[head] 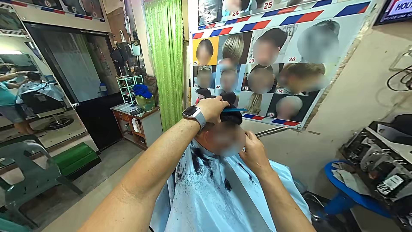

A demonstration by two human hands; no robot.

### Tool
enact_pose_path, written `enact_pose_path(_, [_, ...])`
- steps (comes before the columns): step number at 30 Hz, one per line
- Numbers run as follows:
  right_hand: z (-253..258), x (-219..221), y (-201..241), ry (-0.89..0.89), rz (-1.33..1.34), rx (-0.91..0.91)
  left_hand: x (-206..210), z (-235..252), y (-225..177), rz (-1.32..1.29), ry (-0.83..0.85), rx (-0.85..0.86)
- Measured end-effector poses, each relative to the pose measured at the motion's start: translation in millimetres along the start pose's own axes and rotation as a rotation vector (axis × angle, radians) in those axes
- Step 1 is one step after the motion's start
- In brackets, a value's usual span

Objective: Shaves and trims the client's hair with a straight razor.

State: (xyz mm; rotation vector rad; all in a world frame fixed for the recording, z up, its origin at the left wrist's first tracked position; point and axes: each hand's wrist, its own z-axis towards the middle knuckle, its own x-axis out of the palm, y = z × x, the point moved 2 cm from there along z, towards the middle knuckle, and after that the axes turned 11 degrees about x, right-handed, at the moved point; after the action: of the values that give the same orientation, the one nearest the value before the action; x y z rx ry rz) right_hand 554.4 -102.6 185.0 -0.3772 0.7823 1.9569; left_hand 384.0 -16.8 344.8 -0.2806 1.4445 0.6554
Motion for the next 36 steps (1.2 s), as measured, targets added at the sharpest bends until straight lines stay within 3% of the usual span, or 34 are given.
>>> enact_pose_path(12, [-36,24,-7,0.015,0.063,0.030,-4,-20,-14,-0.052,-0.078,-0.005])
enact_pose_path(15, [-51,8,-3,0.019,0.254,0.187,1,-27,-15,-0.068,-0.111,0.018])
enact_pose_path(19, [-74,-20,15,-0.067,0.493,0.363,18,-60,-26,-0.129,-0.308,0.061])
enact_pose_path(21, [-80,-28,30,-0.135,0.521,0.361,18,-69,-11,-0.227,-0.400,0.137])
enact_pose_path(24, [-77,-38,58,-0.187,0.473,0.306,17,-70,48,-0.401,-0.561,0.352])
enact_pose_path(25, [-75,-40,69,-0.196,0.433,0.291,15,-82,64,-0.460,-0.580,0.353])
enact_pose_path(32, [-80,-23,154,-0.360,0.229,0.353,56,-152,176,-0.679,-0.442,0.323])
enact_pose_path(36, [-96,-3,187,-0.412,0.132,0.436,83,-167,190,-0.724,-0.318,0.377])
